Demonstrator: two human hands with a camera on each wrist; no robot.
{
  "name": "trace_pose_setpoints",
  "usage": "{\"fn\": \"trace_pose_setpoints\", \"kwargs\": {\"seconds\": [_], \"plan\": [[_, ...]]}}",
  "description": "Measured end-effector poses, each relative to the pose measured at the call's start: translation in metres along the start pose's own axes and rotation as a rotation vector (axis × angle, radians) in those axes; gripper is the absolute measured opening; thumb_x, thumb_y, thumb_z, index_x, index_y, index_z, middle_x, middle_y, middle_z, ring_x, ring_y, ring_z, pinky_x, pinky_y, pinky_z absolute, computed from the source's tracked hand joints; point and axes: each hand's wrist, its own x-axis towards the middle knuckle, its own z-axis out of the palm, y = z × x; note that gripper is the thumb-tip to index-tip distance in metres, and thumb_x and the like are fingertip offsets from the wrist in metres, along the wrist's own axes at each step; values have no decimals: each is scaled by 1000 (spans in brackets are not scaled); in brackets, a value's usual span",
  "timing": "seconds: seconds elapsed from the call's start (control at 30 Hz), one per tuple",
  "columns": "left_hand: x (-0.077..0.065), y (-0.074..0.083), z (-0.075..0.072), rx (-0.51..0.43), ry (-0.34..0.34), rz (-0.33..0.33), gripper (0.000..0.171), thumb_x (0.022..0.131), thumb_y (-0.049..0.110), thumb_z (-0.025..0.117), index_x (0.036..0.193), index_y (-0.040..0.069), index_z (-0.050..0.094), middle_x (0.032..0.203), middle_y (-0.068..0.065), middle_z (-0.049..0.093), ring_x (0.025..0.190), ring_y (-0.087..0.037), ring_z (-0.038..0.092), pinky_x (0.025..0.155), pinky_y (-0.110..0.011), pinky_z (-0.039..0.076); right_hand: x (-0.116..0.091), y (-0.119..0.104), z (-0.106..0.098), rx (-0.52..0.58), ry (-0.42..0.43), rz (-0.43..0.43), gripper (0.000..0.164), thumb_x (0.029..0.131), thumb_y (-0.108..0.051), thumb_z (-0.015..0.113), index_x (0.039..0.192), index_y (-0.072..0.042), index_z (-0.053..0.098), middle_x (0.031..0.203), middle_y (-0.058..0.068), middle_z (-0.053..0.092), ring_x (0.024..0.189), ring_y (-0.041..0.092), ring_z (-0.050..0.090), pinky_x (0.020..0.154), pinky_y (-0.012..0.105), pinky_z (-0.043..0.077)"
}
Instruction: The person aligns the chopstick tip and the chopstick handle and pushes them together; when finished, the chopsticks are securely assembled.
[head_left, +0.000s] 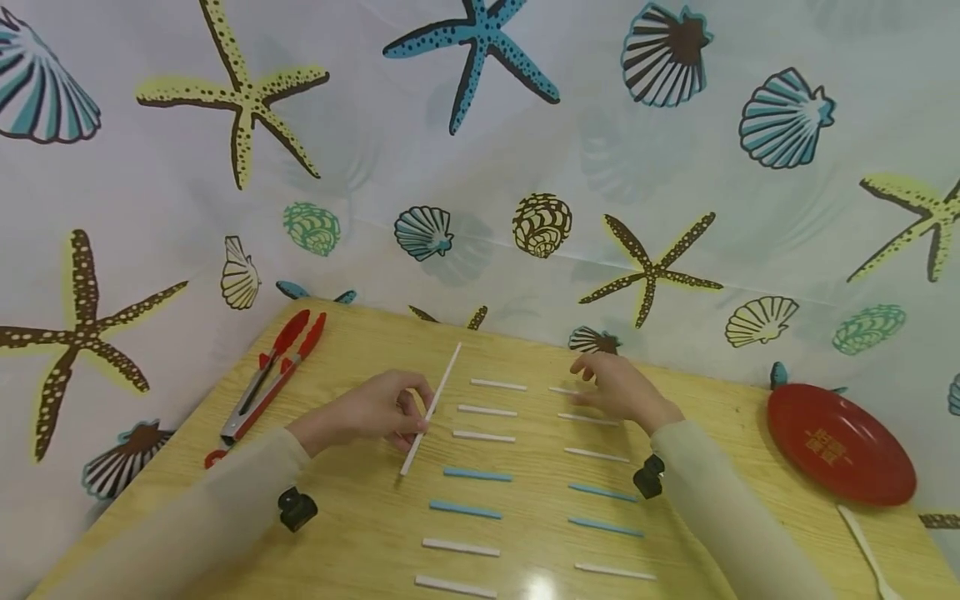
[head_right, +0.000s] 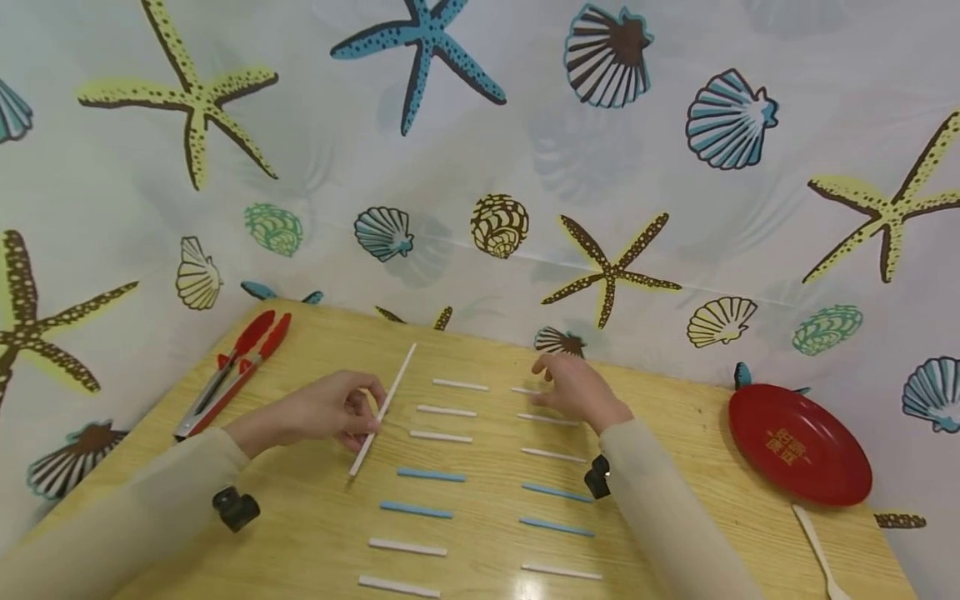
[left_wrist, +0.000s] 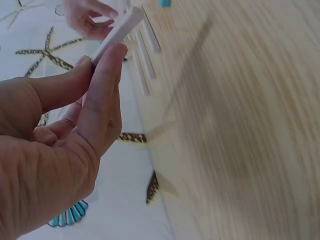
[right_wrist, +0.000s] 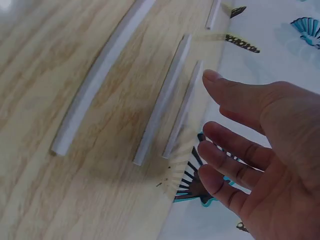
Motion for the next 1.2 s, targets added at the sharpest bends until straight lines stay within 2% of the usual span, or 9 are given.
{"fn": "trace_pose_setpoints", "kwargs": {"seconds": [0.1, 0.27, 0.4, 0.6, 0.8, 1.03, 1.2], "plan": [[-4, -12, -11, -27, 2, -33, 19, 93, -9, 61, 110, -9, 51, 80, -19, 63, 71, -31, 67, 64, -44, 59, 7, 5, 4, 1, -30, 5, 38, 90, -18, 75, 122, -1, 63, 111, 17, 64, 104, 35, 60, 89, 48, 49], [-11, -24, -26, 18, 49, -99, 19, 93, -8, 63, 108, -8, 53, 85, -19, 59, 70, -27, 66, 63, -42, 59, 13, 7, 9, -31, -25, -12, 33, 89, -14, 75, 117, -1, 66, 108, 16, 66, 103, 33, 60, 90, 48, 48], [-16, -33, -34, 38, 82, -150, 18, 91, -9, 64, 106, -9, 54, 87, -19, 58, 68, -25, 65, 61, -40, 59, 14, 9, 11, -51, -31, -5, 30, 88, -14, 75, 114, -2, 67, 106, 15, 65, 101, 31, 60, 90, 47, 48], [-24, -42, -44, 55, 90, -221, 19, 90, -10, 65, 105, -10, 53, 83, -17, 56, 66, -23, 62, 60, -38, 59, 16, 12, 12, -43, -33, -13, 19, 88, -8, 74, 107, -5, 71, 102, 12, 67, 99, 29, 61, 88, 46, 49], [-32, -43, -51, 100, 87, -267, 17, 89, -11, 65, 103, -12, 54, 82, -17, 57, 64, -23, 63, 59, -37, 59, 17, 10, 12, -26, -49, -8, 16, 88, -7, 74, 104, -8, 73, 100, 10, 68, 98, 29, 62, 86, 45, 50], [-41, -39, -60, 208, 81, -301, 17, 87, -12, 65, 98, -10, 52, 82, -16, 55, 62, -22, 63, 59, -36, 59, 17, 9, 10, -28, -50, -19, 15, 88, -6, 75, 102, -8, 73, 98, 10, 68, 97, 29, 62, 86, 44, 50], [-45, -35, -63, 267, 101, -334, 19, 86, -10, 67, 97, -8, 52, 81, -15, 55, 61, -23, 64, 59, -36, 58, 16, 10, 11, -28, -51, -20, 14, 88, -6, 74, 102, -9, 74, 98, 10, 68, 96, 27, 63, 86, 44, 50]]}}
